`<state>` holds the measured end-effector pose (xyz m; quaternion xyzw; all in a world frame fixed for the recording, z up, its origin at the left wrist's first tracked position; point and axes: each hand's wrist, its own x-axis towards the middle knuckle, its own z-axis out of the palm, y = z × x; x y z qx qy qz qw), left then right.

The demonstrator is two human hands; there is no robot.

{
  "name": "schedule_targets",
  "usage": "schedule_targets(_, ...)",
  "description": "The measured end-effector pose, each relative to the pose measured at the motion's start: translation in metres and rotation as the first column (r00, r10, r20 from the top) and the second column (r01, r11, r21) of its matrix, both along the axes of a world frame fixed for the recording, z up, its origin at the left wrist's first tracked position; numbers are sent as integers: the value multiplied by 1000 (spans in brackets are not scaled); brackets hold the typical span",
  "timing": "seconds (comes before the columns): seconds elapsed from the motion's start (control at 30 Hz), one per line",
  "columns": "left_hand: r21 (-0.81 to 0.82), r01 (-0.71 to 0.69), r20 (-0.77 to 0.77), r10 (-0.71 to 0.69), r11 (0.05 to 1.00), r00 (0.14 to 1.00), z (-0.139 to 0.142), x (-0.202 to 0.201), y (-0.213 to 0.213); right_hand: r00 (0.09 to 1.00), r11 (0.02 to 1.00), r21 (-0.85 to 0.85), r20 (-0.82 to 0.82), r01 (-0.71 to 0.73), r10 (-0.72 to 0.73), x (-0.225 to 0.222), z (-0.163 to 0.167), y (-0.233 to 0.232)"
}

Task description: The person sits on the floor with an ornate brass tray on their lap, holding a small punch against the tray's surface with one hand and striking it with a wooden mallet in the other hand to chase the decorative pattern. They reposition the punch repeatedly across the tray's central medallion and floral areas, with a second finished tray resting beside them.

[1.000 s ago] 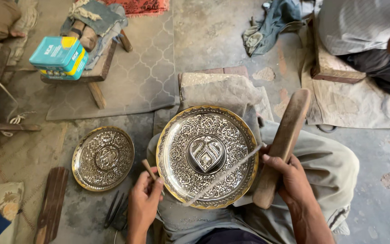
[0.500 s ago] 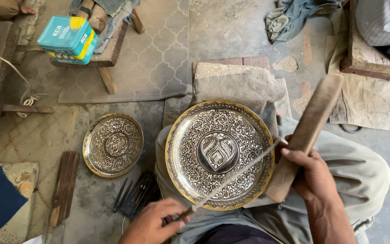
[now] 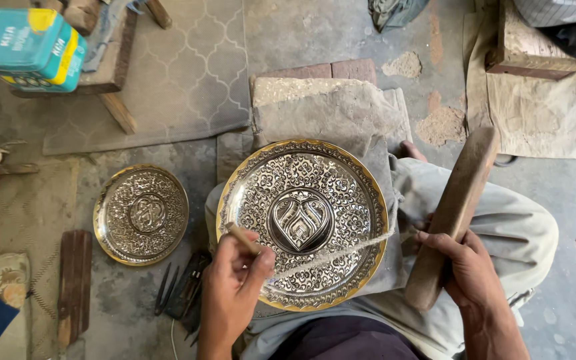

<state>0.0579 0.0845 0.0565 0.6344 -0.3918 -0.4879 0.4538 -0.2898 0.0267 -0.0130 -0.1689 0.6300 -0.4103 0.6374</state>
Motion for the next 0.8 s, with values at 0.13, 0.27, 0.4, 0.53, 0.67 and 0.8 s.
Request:
schedule_targets(0.13, -76, 87, -3, -87, 993, 996, -5, -26, -42, 961, 996, 1, -263, -89, 86, -13, 14, -3)
schedule_targets(0.27, -123, 148, 91, -138, 981, 986, -17, -49, -82, 876, 979, 29, -442, -202, 194, -19, 37, -4)
schedule_targets(0.4, -135, 230, 221, -197, 964, 955, -33, -59, -107, 785, 958, -30, -580, -286, 216, -18, 54, -7)
schedule_targets(0.53, -128, 221, 270, -180, 967, 946, -46, -62, -110, 651, 883, -55, -697, -466, 300, -15, 65, -30)
schedule_targets(0.67, -158, 223, 281, -173, 962, 944, -54, -62, -110, 233, 766, 206, -876, -609, 421, -10, 86, -67)
schedule_targets(0.8, -156, 224, 302, -170, 962, 938, -56, -62, -110, 72, 642, 81, -975, -762, 209, 18, 100, -96)
